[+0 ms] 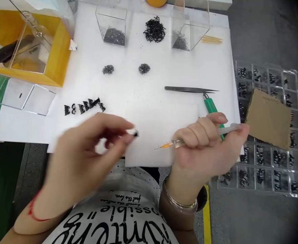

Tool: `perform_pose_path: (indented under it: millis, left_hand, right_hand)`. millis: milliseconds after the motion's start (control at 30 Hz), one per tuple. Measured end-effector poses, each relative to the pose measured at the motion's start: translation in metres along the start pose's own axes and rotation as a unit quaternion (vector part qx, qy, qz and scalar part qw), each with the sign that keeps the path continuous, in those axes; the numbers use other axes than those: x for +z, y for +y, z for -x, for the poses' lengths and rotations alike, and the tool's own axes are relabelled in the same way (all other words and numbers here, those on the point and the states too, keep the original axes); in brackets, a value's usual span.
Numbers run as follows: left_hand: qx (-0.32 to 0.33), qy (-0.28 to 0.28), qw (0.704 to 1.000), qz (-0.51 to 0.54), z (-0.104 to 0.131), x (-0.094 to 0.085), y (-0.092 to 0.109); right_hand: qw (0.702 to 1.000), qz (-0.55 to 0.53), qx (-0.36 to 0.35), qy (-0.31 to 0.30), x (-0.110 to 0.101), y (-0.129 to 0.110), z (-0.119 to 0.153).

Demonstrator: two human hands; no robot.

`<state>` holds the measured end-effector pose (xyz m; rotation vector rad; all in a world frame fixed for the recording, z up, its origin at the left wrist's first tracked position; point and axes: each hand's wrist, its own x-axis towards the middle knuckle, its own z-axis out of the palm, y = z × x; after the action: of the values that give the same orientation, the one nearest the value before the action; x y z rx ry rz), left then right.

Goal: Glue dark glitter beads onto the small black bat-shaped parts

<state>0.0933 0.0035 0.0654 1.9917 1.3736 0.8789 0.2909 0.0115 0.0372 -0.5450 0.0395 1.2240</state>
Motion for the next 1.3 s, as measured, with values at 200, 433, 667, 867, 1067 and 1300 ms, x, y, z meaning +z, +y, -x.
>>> perform_pose_path:
  millis: [200, 433, 667, 867, 1067, 1300]
  left_hand:
    - [0.057, -0.018, 0.996, -0.068, 0.001, 0.042, 0.009]
    - [0.055, -0.095, 0.992, -0.06, -0.003, 0.026, -0.004]
    - [0.081, -0.146, 0.983, -0.074, -0.011, 0.022, -0.007]
    - [0.079, -0.121, 0.986, -0.078, -0.008, 0.026, -0.006]
    - [0.068, -0.132, 0.987, -0.057, -0.008, 0.024, -0.007]
    - [0.053, -0.139, 0.987, -0.053, -0.009, 0.024, -0.005]
  right_hand:
    - [0.996, -0.004, -0.056, -0.071, -0.006, -0.006, 0.002]
    - [0.994, 0.074, -0.058, -0.057, -0.001, -0.003, 0.006]
    - [0.987, 0.142, -0.07, 0.002, 0.008, 0.004, 0.013]
    - [0.988, 0.139, -0.064, 0.018, 0.009, 0.006, 0.01]
    - [0.991, 0.122, -0.046, 0.009, 0.009, 0.006, 0.009]
    - [0.989, 0.139, -0.043, 0.011, 0.012, 0.005, 0.012]
